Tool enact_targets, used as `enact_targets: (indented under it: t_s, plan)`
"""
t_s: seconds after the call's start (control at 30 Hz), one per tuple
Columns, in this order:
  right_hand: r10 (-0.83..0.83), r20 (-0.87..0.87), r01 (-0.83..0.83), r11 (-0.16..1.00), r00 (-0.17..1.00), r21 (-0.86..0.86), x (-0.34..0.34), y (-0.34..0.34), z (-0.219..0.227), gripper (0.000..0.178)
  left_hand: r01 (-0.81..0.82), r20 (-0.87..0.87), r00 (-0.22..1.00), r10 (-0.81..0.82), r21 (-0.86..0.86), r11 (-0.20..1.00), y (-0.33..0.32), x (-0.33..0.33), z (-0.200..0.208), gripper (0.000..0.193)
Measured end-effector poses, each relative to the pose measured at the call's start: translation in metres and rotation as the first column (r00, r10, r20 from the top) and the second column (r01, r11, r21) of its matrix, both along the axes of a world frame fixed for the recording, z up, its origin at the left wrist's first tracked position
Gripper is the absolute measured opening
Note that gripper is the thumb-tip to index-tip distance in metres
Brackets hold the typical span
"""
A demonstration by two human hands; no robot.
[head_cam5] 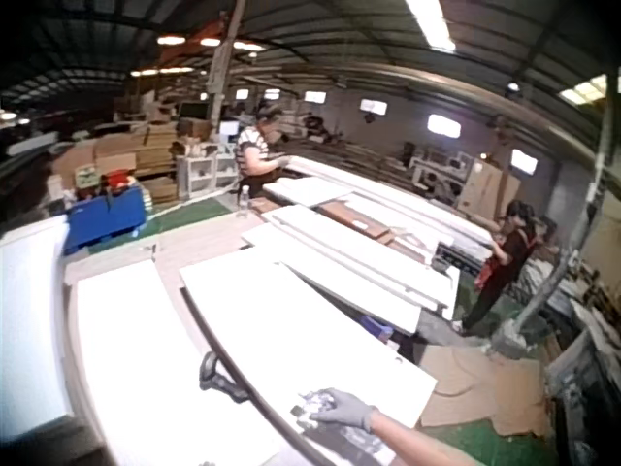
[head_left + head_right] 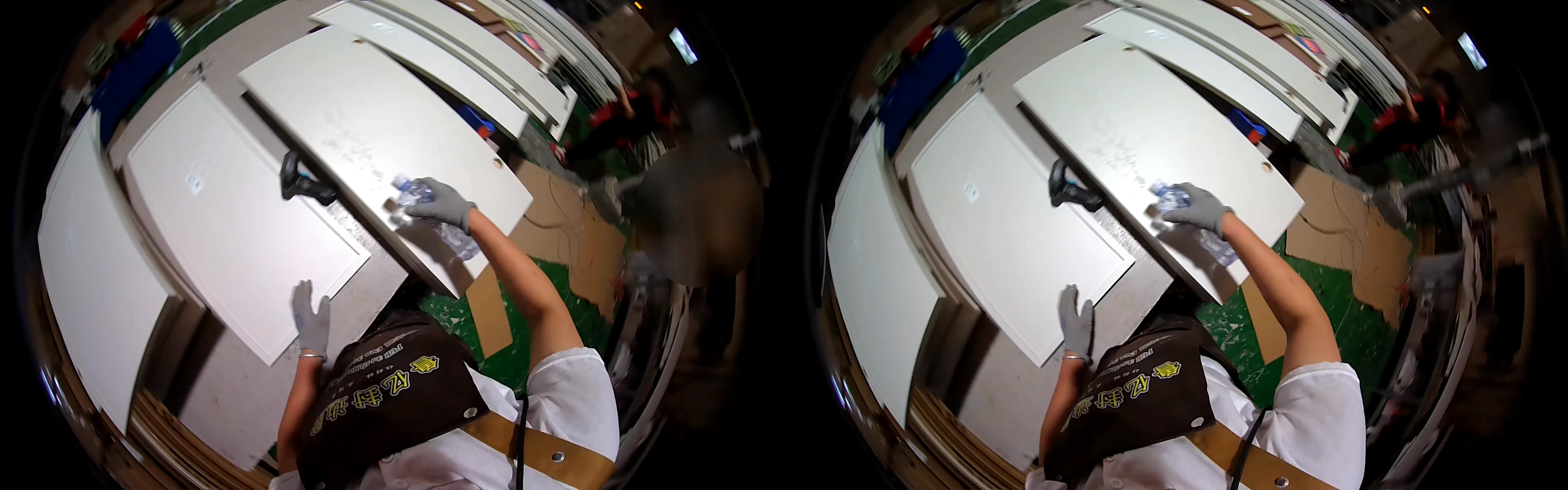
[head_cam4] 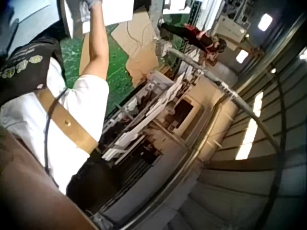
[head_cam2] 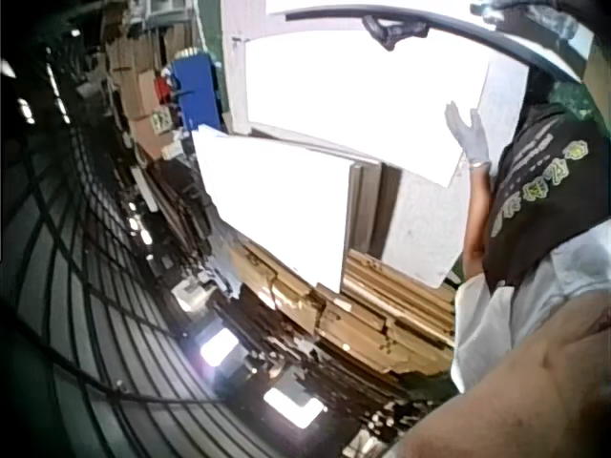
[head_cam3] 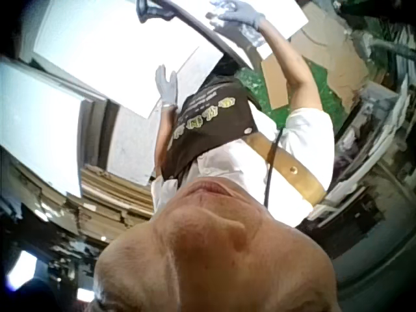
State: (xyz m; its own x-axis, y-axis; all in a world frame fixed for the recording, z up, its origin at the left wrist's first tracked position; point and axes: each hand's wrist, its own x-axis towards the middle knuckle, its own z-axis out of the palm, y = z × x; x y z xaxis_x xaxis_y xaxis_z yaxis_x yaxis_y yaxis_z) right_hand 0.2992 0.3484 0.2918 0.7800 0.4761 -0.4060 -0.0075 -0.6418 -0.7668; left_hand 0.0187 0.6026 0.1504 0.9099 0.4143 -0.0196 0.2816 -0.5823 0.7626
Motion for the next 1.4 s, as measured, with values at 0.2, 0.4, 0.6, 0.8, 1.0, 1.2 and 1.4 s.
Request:
enact_targets:
  t_s: [0.2,0.4,0.6,0.8,1.0,1.2,1.4]
  plan:
    - [-0.018,0.129,0.022,0.999,0.992,-0.025,-0.001,0.05,-0.013,0.092,0.351,0.041,0.929,-0.369,-0.418,0.838,-0.041,0.056,0.075,0.052]
    - [-0.02,0.065,0.026,0.995,0.998,-0.094,0.035,0.045,-0.056,0.066,0.341,0.027,0.91,-0.415,-0.617,0.709,-0.049,0.057,0.064,0.051]
    - [0.111,0.223,-0.137,0.985,0.968,0.103,-0.066,0.066,-0.006,0.069,0.198,0.093,0.976,-0.196,-0.75,0.631,-0.07,0.047,0.08,0.076]
    - [0.242,0.066,-0.24,0.816,0.968,0.526,-0.167,0.137,0.018,0.068,0.112,0.232,0.964,0.13,-0.799,0.591,-0.066,0.02,0.078,0.056]
    - [0.473,0.063,-0.438,0.746,0.879,0.502,-0.19,0.137,0.012,0.076,-0.484,0.064,0.618,0.784,-0.755,0.443,0.005,-0.084,0.083,0.017]
    - [0.248,-0.128,-0.16,0.864,0.96,0.477,-0.176,0.101,-0.04,0.052,-0.713,0.023,0.541,0.841,-0.517,0.473,0.095,-0.117,0.028,0.018]
    - [0.117,-0.206,0.002,0.867,0.972,0.498,-0.134,0.047,-0.01,0.045,-0.661,-0.039,0.662,0.748,-0.5,0.559,0.083,-0.039,0.015,0.021]
